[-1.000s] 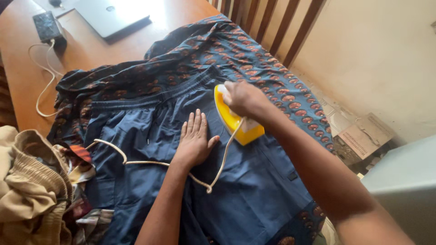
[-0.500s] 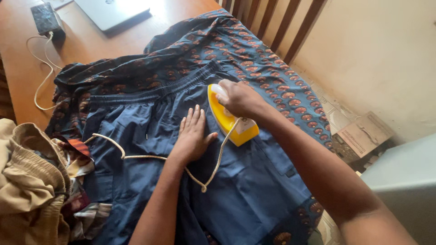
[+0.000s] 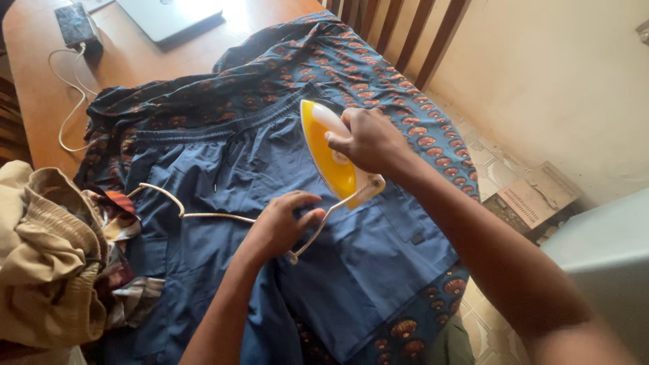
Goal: The person irons a pair of blue shorts laid out on a dining table. They use a yellow iron to smooth the fabric, frequently adjusting the shorts and the iron's cord with their hands.
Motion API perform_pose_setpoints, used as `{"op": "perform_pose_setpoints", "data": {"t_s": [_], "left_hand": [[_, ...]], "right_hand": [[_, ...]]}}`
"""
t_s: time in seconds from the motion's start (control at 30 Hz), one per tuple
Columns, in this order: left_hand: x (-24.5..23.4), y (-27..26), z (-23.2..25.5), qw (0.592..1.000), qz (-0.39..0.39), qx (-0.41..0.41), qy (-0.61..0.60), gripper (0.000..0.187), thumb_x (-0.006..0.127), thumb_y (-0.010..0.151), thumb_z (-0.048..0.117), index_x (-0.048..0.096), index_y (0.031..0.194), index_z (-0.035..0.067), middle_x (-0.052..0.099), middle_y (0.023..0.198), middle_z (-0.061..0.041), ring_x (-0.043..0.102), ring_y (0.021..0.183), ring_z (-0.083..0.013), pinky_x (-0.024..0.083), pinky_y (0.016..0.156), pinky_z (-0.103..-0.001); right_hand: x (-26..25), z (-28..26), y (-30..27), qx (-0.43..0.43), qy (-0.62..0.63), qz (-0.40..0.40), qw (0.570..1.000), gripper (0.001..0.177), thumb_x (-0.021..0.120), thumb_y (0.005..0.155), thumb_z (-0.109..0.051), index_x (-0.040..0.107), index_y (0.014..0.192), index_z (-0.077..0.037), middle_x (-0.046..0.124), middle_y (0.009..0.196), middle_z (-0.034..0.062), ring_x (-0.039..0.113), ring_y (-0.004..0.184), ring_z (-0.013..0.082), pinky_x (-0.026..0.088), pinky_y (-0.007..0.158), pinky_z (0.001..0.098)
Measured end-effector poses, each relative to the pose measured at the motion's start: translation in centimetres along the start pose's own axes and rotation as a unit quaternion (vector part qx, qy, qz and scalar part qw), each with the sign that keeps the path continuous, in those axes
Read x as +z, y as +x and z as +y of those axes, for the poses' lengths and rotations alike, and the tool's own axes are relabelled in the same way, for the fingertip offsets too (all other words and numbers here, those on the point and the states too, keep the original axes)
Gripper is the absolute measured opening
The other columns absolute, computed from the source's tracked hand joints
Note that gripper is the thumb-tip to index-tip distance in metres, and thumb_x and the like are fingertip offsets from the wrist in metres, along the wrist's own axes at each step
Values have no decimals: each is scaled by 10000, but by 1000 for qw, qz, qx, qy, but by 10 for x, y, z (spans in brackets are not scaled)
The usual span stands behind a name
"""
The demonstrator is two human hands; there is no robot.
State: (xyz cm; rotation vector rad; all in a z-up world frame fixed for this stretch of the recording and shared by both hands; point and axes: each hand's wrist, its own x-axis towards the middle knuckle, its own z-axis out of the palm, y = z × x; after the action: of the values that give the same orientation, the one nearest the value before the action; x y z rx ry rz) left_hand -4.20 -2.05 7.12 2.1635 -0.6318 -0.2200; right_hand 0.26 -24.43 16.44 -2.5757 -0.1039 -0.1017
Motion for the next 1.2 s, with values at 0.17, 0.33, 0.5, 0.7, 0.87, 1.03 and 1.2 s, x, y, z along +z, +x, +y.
{"op": "perform_pose_setpoints", "data": {"t_s": [0.17,0.33,0.5,0.7,0.87,1.03,1.2], "left_hand": [[0,-10,22,983,-125,-120,-61,356,836,789,312,756,1034,67,797,990,-63,703,849,-203,562,743,-409],[12,-13,10,985,-148,-53,-67,293,863,772,259,765,939,39,786,835,-64,672,734,-118,548,703,-323],[18,-8,3,982,-164,-30,-93,219,811,798,213,765,900,26,767,760,-40,669,703,-85,533,683,-305],[9,-5,14,980,-175,-89,-29,272,753,912,250,717,891,-19,690,703,-118,554,650,-136,501,638,-350],[1,3,18,991,-103,-45,-67,238,753,887,237,714,894,3,727,741,-87,651,664,-133,539,653,-324],[-5,12,26,999,5,37,2,188,763,866,196,716,893,16,718,791,-98,684,701,-234,542,668,-369],[2,18,36,985,105,121,56,141,747,872,173,731,939,51,730,847,-83,716,816,-278,545,710,-405]], "right_hand": [[-10,-4,-21,-15,-14,-25,999,379,740,855,-371,726,945,-2,737,837,229,747,799,371,558,730,484],[-13,-6,-37,0,-20,-47,999,382,722,855,-386,716,938,-13,735,814,223,742,780,381,556,725,494],[-20,-8,-49,15,-22,-45,999,400,720,846,-404,699,945,-17,720,798,232,730,763,403,545,712,509],[-27,-3,-57,9,22,-30,999,411,712,825,-409,675,939,-16,721,850,214,727,798,376,542,718,486],[-33,6,-61,-39,34,7,999,382,715,838,-371,637,851,3,638,832,177,657,773,335,501,708,453],[-41,18,-67,-52,59,35,996,379,744,834,-355,624,866,3,620,821,141,635,746,290,491,686,427],[-50,28,-74,-11,70,60,996,409,747,843,-412,658,948,-27,643,819,107,628,717,250,489,657,398]]}}
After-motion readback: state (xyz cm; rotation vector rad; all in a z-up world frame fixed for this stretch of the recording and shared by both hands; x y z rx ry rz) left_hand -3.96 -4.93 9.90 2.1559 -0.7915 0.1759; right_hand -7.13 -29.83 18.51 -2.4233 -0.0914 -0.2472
